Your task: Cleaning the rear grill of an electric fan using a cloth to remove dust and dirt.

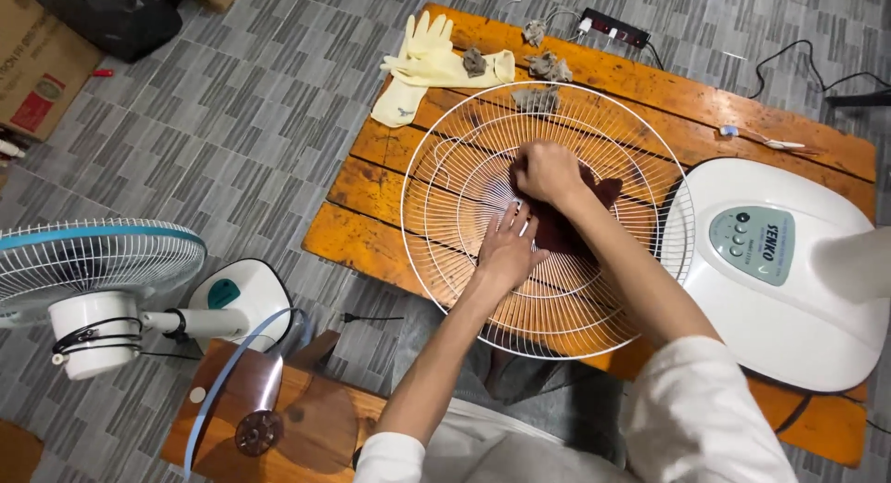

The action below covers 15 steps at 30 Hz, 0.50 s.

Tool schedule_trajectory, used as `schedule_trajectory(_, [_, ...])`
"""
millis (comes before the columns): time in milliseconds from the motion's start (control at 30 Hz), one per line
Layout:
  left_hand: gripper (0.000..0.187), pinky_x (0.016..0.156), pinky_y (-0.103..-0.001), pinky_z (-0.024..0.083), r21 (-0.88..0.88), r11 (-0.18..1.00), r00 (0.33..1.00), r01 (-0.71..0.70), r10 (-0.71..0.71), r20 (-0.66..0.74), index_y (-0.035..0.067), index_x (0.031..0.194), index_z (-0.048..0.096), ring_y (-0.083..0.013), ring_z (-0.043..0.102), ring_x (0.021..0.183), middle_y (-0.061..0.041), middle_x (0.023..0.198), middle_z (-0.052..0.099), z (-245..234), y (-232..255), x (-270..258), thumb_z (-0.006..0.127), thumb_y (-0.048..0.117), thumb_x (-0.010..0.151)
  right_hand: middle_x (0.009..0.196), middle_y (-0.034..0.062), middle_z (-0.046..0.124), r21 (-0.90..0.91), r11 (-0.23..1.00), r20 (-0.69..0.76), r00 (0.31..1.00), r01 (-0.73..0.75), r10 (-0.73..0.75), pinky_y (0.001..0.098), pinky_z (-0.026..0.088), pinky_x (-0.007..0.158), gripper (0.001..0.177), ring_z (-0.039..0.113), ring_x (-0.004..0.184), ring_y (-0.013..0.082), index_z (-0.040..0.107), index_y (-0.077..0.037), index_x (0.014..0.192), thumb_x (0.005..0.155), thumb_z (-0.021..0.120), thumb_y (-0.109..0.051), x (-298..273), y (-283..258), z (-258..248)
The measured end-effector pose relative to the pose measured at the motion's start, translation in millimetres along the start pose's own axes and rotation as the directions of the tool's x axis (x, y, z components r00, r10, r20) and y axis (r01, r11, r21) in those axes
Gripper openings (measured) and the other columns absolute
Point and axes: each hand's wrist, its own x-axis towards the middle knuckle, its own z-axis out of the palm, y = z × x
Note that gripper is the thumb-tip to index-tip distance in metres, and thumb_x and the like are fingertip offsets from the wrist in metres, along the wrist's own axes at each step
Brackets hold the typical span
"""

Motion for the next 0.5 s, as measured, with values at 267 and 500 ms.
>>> schedule_trajectory(267, [0.067, 0.125, -0.054, 0.018, 0.041, 0.999, 0.998, -0.004, 0.007, -0.054, 0.012, 0.149, 0.051, -0.0335, 0.02, 0.156, -0.015, 0.161, 0.04, -2, -1, -1, 0.052, 0.055, 0.098, 0.081, 0.0101, 0.071, -0.056, 0.994, -0.077, 0.993, 0.09, -0.094, 0.0453, 0.06, 0.071, 0.015, 0.074, 0.081, 0.0339, 0.075, -0.016, 0.091, 0.08, 0.074, -0.027, -2, -24, -19])
schedule_trajectory(500, [0.069, 0.124, -0.055, 0.019, -0.016, 1.0, 0.999, -0.016, 0.016, -0.05, 0.01, 0.148, 0.052, -0.0329, 0.021, 0.156, -0.016, 0.161, 0.04, 13, -5, 6, 0.052, 0.056, 0.097, 0.083, 0.0068, 0.068, -0.105, 0.977, -0.238, 0.949, 0.185, -0.206, 0.0405, 0.061, 0.07, 0.019, 0.072, 0.081, 0.0297, 0.072, -0.015, 0.093, 0.08, 0.079, -0.028, 2, -26, -11])
